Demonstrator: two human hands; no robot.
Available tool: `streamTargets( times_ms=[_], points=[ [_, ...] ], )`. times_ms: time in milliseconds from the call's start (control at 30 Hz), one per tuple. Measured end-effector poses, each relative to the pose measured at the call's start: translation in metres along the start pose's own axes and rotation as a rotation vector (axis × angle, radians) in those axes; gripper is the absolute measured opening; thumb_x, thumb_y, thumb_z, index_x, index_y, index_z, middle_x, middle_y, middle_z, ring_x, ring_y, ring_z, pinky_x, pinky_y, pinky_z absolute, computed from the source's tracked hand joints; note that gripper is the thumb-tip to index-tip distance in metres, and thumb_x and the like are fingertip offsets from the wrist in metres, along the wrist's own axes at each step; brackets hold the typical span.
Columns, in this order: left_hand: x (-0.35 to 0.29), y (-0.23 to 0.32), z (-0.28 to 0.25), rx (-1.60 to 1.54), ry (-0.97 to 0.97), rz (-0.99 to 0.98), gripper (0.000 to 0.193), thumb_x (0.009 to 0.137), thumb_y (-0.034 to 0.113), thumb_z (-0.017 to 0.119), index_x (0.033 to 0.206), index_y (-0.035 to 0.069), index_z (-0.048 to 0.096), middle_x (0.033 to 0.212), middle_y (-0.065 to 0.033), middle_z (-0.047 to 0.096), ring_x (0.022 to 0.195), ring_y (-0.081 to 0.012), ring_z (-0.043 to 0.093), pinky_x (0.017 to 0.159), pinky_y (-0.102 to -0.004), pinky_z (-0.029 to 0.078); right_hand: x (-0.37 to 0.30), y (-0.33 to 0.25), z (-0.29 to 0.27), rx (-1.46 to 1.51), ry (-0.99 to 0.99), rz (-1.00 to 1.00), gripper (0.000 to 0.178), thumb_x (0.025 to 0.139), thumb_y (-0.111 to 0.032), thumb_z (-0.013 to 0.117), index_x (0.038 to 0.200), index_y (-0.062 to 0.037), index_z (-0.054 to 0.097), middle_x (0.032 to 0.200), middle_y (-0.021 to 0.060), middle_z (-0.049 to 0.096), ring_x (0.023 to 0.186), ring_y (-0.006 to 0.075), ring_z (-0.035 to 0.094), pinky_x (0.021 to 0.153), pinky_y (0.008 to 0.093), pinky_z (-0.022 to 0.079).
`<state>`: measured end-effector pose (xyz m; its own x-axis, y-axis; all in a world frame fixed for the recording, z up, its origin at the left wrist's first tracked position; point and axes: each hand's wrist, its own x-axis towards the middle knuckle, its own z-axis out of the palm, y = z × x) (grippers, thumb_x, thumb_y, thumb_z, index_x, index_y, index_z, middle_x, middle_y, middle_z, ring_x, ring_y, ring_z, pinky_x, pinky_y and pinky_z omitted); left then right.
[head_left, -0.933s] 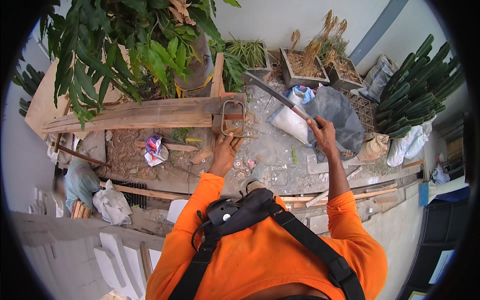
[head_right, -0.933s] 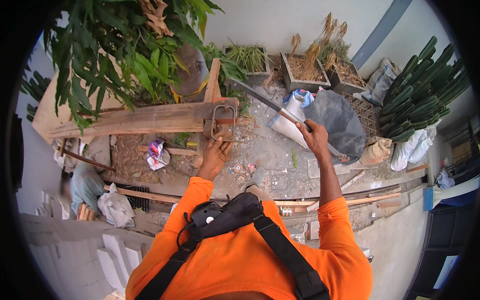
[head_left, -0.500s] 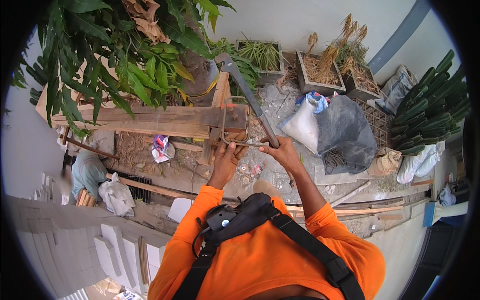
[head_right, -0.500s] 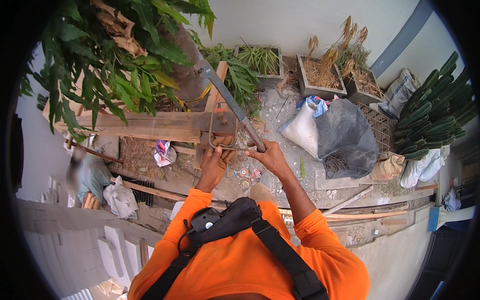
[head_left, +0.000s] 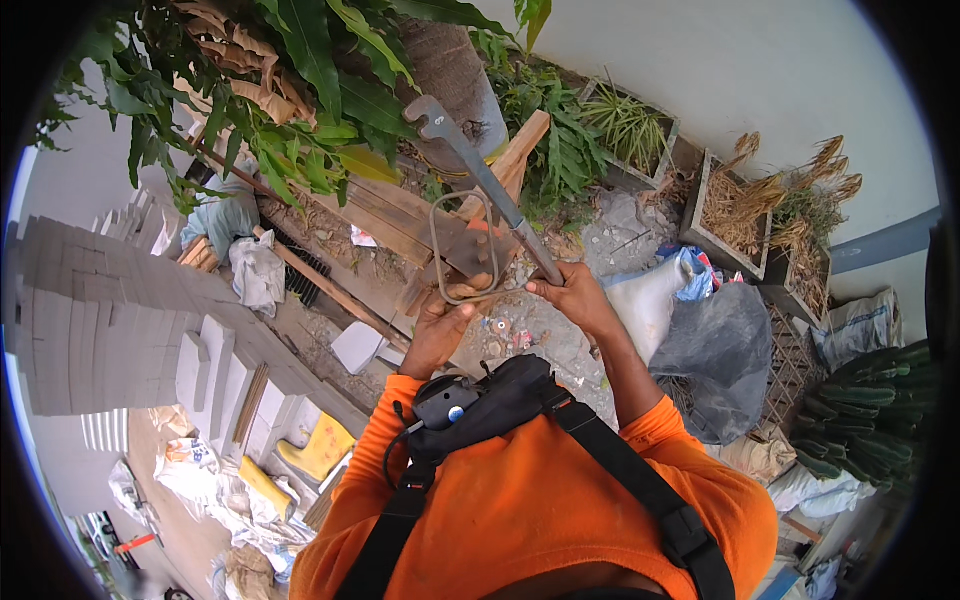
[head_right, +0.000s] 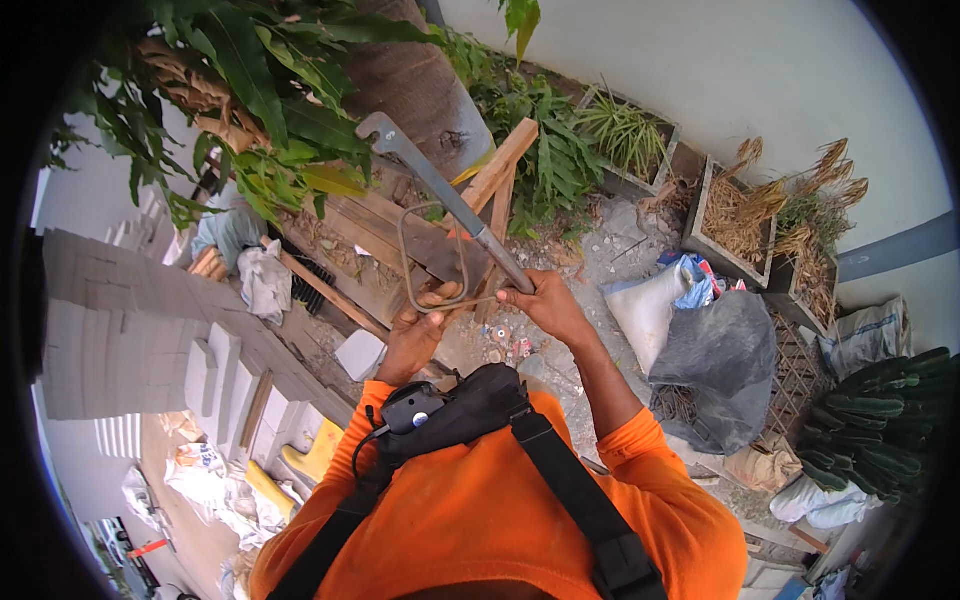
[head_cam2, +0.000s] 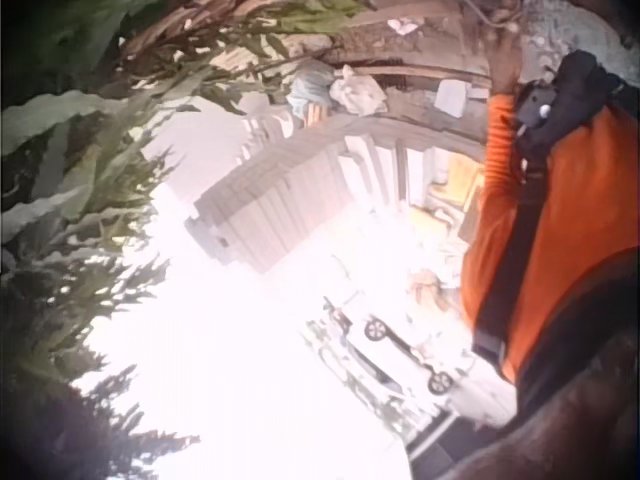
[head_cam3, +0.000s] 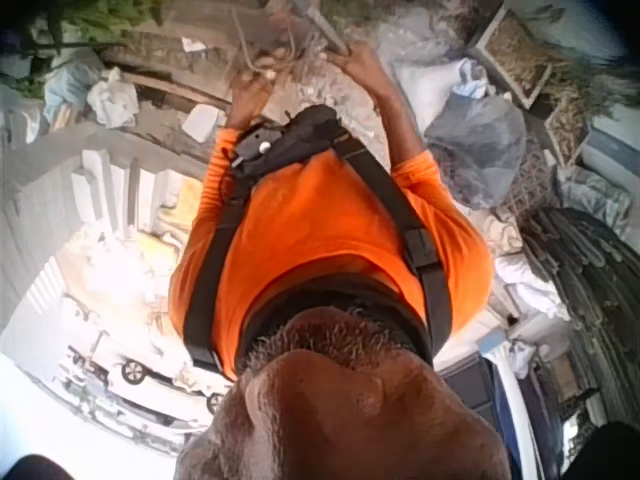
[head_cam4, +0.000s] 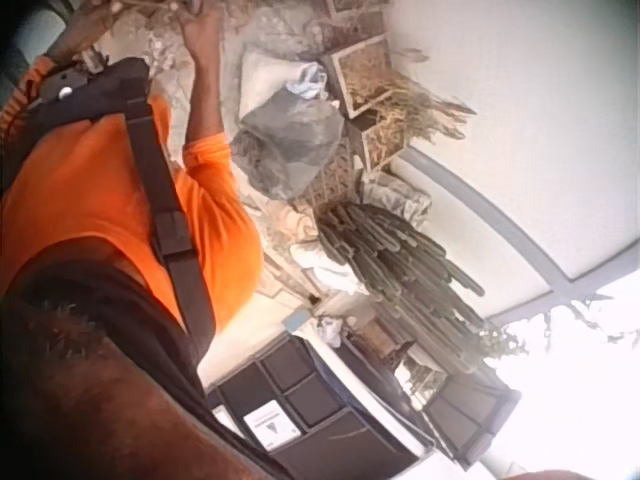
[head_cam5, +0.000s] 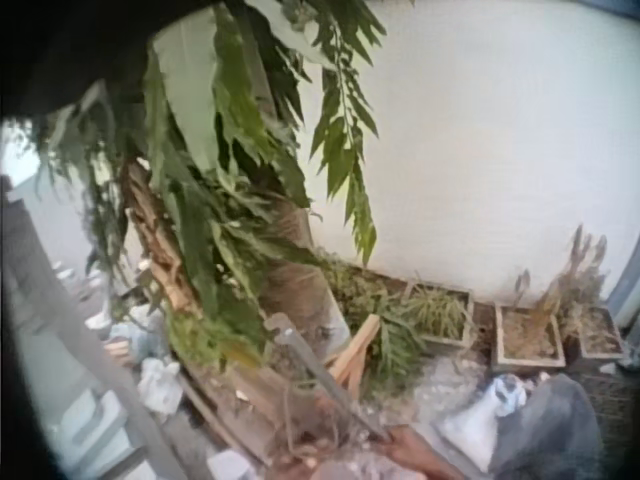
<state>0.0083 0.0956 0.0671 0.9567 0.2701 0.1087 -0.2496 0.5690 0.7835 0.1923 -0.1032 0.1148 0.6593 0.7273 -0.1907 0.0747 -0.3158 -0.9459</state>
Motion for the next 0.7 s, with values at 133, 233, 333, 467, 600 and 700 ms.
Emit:
streamTargets(
  times_ms=[133,233,333,467,600,700],
  points=[
    [0.019,0.021,0.013,0.003,0.108,-0.035,0.027,0.106,0.011,0.058,0.132,0.008,0.061,0.142,-0.0106,0.060,0.140,-0.0313,0.052,0.117,-0.0549,0.043,0.020,-0.007,-0.009,0.064,-0.071,-0.020,0.033,0.089,-0.029,0.084,0.097,0.0011,0.073,0.071,0.0004,0.059,0.068,0.0088,0.052,0.060,0.0323,0.043],
    [0.030,0.022,0.011,-0.063,0.121,-0.025,0.027,0.106,0.013,0.058,0.131,0.007,0.060,0.135,-0.0102,0.062,0.137,-0.0308,0.055,0.113,-0.0532,0.047,0.026,-0.010,-0.008,0.066,-0.058,-0.025,0.030,0.090,-0.026,0.083,0.100,0.0001,0.074,0.072,0.0005,0.060,0.069,0.0094,0.053,0.061,0.0324,0.044],
    [0.047,0.042,0.017,0.136,0.162,-0.110,0.024,0.105,0.011,0.060,0.129,0.006,0.061,0.133,-0.0102,0.063,0.134,-0.0301,0.057,0.110,-0.0513,0.051,0.034,-0.003,-0.006,0.057,0.010,-0.077,0.029,0.089,-0.025,0.083,0.104,-0.0012,0.076,0.072,0.0016,0.063,0.068,0.0102,0.054,0.062,0.0328,0.044],
    [0.064,0.029,-0.007,0.249,0.193,-0.090,0.022,0.103,0.005,0.060,0.126,0.004,0.059,0.127,-0.0090,0.065,0.125,-0.0264,0.063,0.107,-0.0450,0.053,0.048,0.016,0.002,-0.001,0.047,-0.033,0.029,0.089,-0.024,0.083,0.104,-0.0011,0.076,0.073,0.0036,0.065,0.068,0.0111,0.055,0.062,0.0333,0.045],
    [0.081,0.026,-0.024,0.469,0.129,-0.098,0.023,0.103,0.001,0.059,0.125,0.005,0.058,0.120,-0.0080,0.068,0.114,-0.0199,0.067,0.101,-0.0352,0.054,0.054,0.036,0.014,-0.007,0.135,-0.044,0.028,0.089,-0.024,0.083,0.104,-0.0009,0.076,0.073,0.0035,0.065,0.068,0.0112,0.055,0.062,0.0336,0.045],
    [0.085,0.022,-0.030,0.400,0.123,-0.098,0.019,0.103,0.001,0.058,0.121,0.005,0.059,0.117,-0.0084,0.069,0.112,-0.0190,0.068,0.098,-0.0325,0.055,0.052,0.040,0.020,0.034,0.194,0.013,0.029,0.091,-0.026,0.082,0.106,-0.0015,0.076,0.074,0.0020,0.065,0.069,0.0109,0.055,0.063,0.0335,0.045]
  ],
)
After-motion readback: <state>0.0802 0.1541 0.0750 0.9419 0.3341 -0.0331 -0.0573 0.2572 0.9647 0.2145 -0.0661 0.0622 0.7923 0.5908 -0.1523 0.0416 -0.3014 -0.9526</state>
